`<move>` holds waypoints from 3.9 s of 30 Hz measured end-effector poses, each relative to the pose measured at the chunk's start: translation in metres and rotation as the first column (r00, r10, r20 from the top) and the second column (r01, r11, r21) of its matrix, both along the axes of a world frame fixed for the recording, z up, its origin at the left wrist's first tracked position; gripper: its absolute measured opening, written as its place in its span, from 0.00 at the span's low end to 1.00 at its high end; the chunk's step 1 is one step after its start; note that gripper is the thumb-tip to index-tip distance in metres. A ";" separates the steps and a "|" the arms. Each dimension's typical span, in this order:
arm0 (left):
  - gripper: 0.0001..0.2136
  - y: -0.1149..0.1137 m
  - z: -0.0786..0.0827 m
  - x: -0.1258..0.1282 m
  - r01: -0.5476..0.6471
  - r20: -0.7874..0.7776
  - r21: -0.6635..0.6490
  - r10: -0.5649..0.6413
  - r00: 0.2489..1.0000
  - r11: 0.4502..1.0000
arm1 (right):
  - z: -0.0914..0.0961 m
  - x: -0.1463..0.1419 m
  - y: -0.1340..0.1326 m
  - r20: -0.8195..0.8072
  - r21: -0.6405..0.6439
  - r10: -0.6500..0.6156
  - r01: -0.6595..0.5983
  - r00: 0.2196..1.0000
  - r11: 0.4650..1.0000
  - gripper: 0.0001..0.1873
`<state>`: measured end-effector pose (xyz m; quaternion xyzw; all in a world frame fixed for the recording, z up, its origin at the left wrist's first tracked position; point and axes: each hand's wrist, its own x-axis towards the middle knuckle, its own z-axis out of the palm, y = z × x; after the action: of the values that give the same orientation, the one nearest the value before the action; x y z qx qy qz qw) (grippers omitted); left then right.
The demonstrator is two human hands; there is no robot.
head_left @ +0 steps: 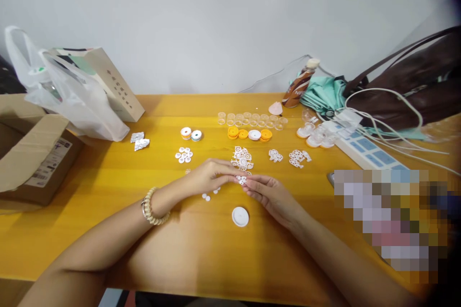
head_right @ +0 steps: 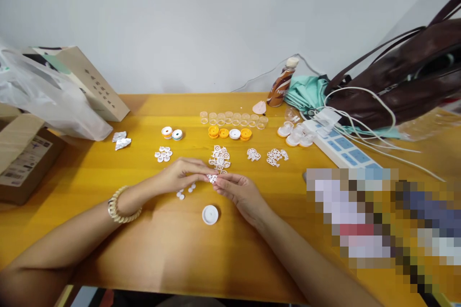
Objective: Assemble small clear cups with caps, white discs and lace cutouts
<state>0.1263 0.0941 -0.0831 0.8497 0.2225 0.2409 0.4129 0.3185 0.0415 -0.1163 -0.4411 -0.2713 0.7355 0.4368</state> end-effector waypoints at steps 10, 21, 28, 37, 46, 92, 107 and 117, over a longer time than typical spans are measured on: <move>0.10 -0.007 0.000 0.007 -0.090 -0.055 -0.087 0.085 0.995 0.992 | -0.002 -0.005 -0.001 0.127 0.106 -0.050 0.036 0.991 0.994 0.09; 0.12 -0.009 -0.009 0.012 -0.215 -0.013 -0.476 0.238 0.971 0.853 | -0.002 -0.009 -0.001 0.228 0.238 -0.121 0.065 0.966 0.969 0.09; 0.12 -0.010 -0.011 0.015 -0.231 -0.023 -0.537 0.260 0.965 0.811 | 0.001 -0.013 -0.003 0.275 0.255 -0.138 0.066 0.952 0.965 0.09; 0.06 -0.013 -0.003 0.015 -0.275 0.013 -0.306 0.293 0.956 0.911 | 0.000 -0.009 -0.005 0.136 0.245 -0.113 0.077 0.984 0.966 0.10; 0.15 0.005 -0.003 -0.002 -0.291 -0.130 0.055 0.296 0.946 0.955 | -0.006 0.001 0.003 0.117 0.324 -0.260 0.211 0.958 0.922 0.11; 0.09 -0.002 0.006 0.003 -0.221 0.062 -0.414 0.270 0.961 0.883 | -0.006 -0.006 -0.002 0.348 0.508 -0.196 -0.009 0.917 0.861 0.10; 0.07 0.003 -0.003 0.006 -0.074 0.174 -0.184 0.107 0.979 0.980 | -0.005 -0.008 -0.008 0.325 0.542 -0.151 -0.053 0.934 0.839 0.07; 0.08 0.003 -0.008 0.005 -0.126 0.076 -0.396 0.170 0.983 0.909 | -0.003 -0.008 -0.008 0.324 0.548 -0.176 -0.032 0.929 0.836 0.07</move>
<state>0.1316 0.0975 -0.0910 0.7169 0.3070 0.2683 0.5656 0.3103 0.0332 -0.1191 -0.4364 -0.5273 0.5167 0.5142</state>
